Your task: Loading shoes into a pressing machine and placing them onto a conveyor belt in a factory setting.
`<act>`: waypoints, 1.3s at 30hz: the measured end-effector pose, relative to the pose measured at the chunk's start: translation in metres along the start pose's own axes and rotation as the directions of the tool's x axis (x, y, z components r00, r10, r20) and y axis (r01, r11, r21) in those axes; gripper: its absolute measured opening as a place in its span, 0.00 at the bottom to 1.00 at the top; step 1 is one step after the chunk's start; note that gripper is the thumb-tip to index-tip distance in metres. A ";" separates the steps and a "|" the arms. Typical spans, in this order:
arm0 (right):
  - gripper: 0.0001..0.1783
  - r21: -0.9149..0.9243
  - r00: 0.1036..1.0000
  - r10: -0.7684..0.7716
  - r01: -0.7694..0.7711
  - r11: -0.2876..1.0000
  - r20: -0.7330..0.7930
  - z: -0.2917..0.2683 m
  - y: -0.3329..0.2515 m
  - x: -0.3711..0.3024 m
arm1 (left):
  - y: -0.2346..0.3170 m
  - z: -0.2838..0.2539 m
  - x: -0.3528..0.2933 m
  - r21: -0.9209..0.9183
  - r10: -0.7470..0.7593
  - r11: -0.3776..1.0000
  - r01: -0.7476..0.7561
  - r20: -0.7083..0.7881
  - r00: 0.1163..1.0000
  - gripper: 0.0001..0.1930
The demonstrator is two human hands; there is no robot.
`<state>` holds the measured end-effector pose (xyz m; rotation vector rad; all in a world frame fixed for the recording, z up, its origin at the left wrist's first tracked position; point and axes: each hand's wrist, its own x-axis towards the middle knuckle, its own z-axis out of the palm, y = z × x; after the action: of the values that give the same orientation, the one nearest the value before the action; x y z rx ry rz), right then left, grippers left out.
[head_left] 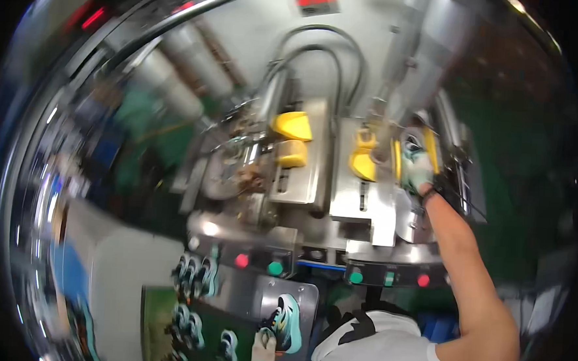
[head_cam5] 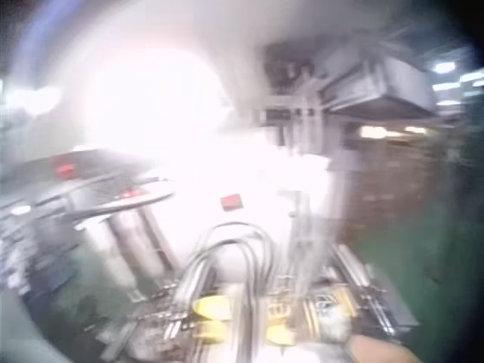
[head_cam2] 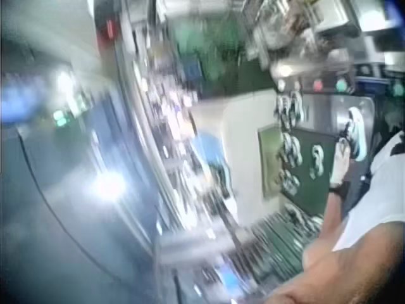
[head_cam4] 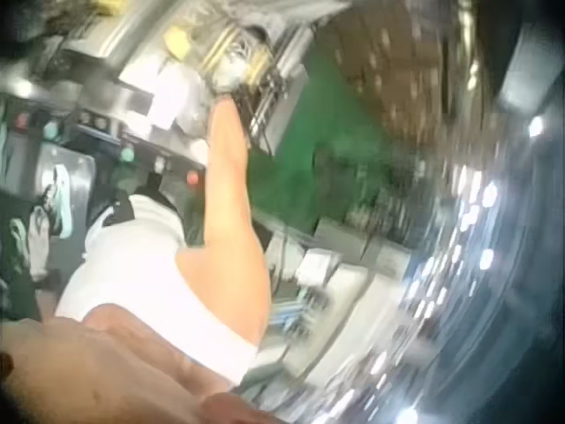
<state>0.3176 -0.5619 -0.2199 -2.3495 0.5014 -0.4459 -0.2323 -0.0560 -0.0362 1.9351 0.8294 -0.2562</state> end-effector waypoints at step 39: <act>0.51 0.148 0.174 -0.270 0.510 0.847 0.947 -0.004 -0.187 -0.632 | -0.458 -0.220 0.169 0.739 -0.057 0.629 0.241 -0.265 0.963 0.15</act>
<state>-0.1884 -0.1407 -0.2016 -2.3886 -0.7389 0.9144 -0.4390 0.3385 -0.3344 2.7410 1.1548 -0.5846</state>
